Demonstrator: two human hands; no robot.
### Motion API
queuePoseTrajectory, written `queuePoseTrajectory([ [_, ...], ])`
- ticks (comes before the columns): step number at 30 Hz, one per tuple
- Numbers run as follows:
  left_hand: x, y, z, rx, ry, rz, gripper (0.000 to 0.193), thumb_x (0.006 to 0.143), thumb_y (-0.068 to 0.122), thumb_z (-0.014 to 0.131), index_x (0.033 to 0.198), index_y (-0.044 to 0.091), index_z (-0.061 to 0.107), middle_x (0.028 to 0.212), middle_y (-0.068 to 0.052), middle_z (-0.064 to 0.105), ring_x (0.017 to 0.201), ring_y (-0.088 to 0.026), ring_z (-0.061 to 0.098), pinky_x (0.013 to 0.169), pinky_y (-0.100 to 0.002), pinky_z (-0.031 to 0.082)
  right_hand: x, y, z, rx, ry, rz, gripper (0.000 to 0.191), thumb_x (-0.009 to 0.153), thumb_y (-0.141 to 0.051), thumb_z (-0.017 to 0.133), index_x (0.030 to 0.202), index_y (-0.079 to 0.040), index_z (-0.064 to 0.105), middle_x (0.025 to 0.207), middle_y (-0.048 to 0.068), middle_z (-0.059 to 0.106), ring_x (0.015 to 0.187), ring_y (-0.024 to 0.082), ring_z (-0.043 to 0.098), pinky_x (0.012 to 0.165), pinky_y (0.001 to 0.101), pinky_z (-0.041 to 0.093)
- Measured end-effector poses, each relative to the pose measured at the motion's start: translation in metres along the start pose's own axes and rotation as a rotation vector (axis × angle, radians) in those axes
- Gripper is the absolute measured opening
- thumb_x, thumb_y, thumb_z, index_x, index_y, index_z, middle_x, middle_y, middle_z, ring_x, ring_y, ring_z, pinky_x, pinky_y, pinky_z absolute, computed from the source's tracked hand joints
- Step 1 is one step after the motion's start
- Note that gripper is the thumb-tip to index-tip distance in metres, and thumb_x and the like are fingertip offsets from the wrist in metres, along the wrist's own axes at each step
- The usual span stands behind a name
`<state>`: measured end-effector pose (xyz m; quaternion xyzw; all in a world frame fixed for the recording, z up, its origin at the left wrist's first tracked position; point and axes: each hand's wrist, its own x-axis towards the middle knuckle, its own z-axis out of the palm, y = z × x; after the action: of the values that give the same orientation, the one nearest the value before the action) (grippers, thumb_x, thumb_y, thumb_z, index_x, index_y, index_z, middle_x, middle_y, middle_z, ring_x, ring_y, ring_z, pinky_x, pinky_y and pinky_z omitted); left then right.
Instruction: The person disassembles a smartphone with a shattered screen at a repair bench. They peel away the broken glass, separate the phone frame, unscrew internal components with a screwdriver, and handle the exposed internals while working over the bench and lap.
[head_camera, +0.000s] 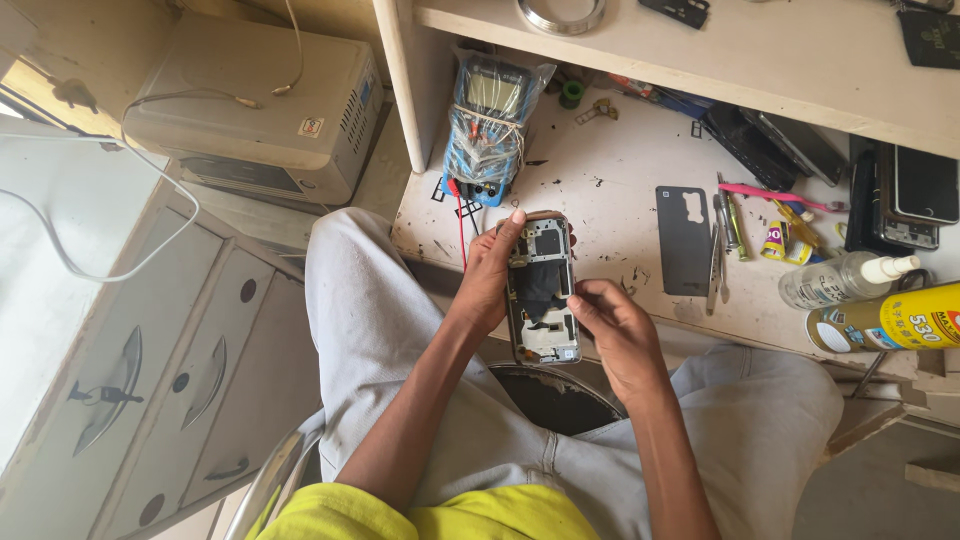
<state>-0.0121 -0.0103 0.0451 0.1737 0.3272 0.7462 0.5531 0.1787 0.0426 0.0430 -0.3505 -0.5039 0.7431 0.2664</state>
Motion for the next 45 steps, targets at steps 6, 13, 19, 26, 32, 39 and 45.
queuePoseTrajectory([
  [6,-0.003,0.002,0.002,0.007,-0.039,0.031,0.051,0.106,0.043,0.055,0.121,-0.005,0.069,0.101,-0.015,0.076,0.087,-0.019,0.075,0.08,-0.036,0.064,0.001,0.01,-0.005,-0.089,0.028,-0.044,0.012,0.098,-0.004,0.069,0.106,0.003,0.071,0.099,0.005,0.07,0.091,0.007,0.062,0.084,0.0242,0.051],
  [13,-0.001,0.001,0.001,0.028,0.019,0.063,0.051,0.107,0.043,0.054,0.117,-0.004,0.07,0.099,-0.014,0.076,0.084,-0.017,0.074,0.077,-0.034,0.064,-0.001,0.009,0.0,0.001,0.043,-0.017,0.018,0.098,-0.006,0.068,0.113,0.004,0.07,0.103,0.004,0.071,0.095,0.007,0.063,0.086,0.0247,0.051],
  [19,0.0,0.003,-0.003,-0.01,0.071,0.065,0.051,0.106,0.043,0.055,0.114,-0.005,0.071,0.097,-0.014,0.076,0.081,-0.017,0.074,0.075,-0.035,0.063,-0.008,-0.008,0.0,0.118,-0.079,0.18,0.028,0.098,-0.01,0.064,0.122,0.005,0.068,0.11,0.007,0.072,0.1,0.012,0.066,0.089,0.0326,0.055],
  [26,0.001,0.002,-0.005,-0.013,0.069,0.07,0.051,0.106,0.044,0.055,0.113,-0.004,0.071,0.097,-0.013,0.077,0.08,-0.016,0.074,0.073,-0.033,0.063,-0.003,0.003,-0.008,0.177,-0.1,0.19,0.032,0.096,-0.006,0.064,0.125,0.007,0.066,0.113,0.01,0.072,0.102,0.016,0.069,0.092,0.0363,0.057],
  [32,0.004,-0.002,-0.009,0.003,0.105,0.052,0.05,0.106,0.044,0.055,0.113,-0.004,0.071,0.095,-0.013,0.077,0.078,-0.016,0.074,0.071,-0.033,0.063,-0.001,0.009,-0.01,0.155,-0.061,0.185,0.03,0.098,-0.006,0.065,0.125,0.006,0.066,0.112,0.01,0.072,0.099,0.017,0.068,0.088,0.0391,0.057],
  [39,0.007,0.003,-0.014,-0.082,0.224,0.136,0.048,0.103,0.043,0.058,0.105,-0.004,0.07,0.09,-0.013,0.077,0.075,-0.017,0.075,0.071,-0.034,0.064,-0.007,-0.006,-0.02,0.141,-0.154,0.254,0.034,0.096,-0.009,0.062,0.127,0.005,0.063,0.121,0.013,0.07,0.109,0.021,0.069,0.096,0.0417,0.059],
  [45,0.009,0.0,-0.019,-0.11,0.218,0.115,0.047,0.104,0.043,0.061,0.106,-0.003,0.071,0.092,-0.011,0.076,0.077,-0.015,0.073,0.073,-0.032,0.061,-0.005,0.004,-0.023,0.075,-0.071,0.207,0.033,0.096,-0.007,0.063,0.126,0.006,0.063,0.119,0.012,0.07,0.108,0.022,0.069,0.093,0.0418,0.06],
])
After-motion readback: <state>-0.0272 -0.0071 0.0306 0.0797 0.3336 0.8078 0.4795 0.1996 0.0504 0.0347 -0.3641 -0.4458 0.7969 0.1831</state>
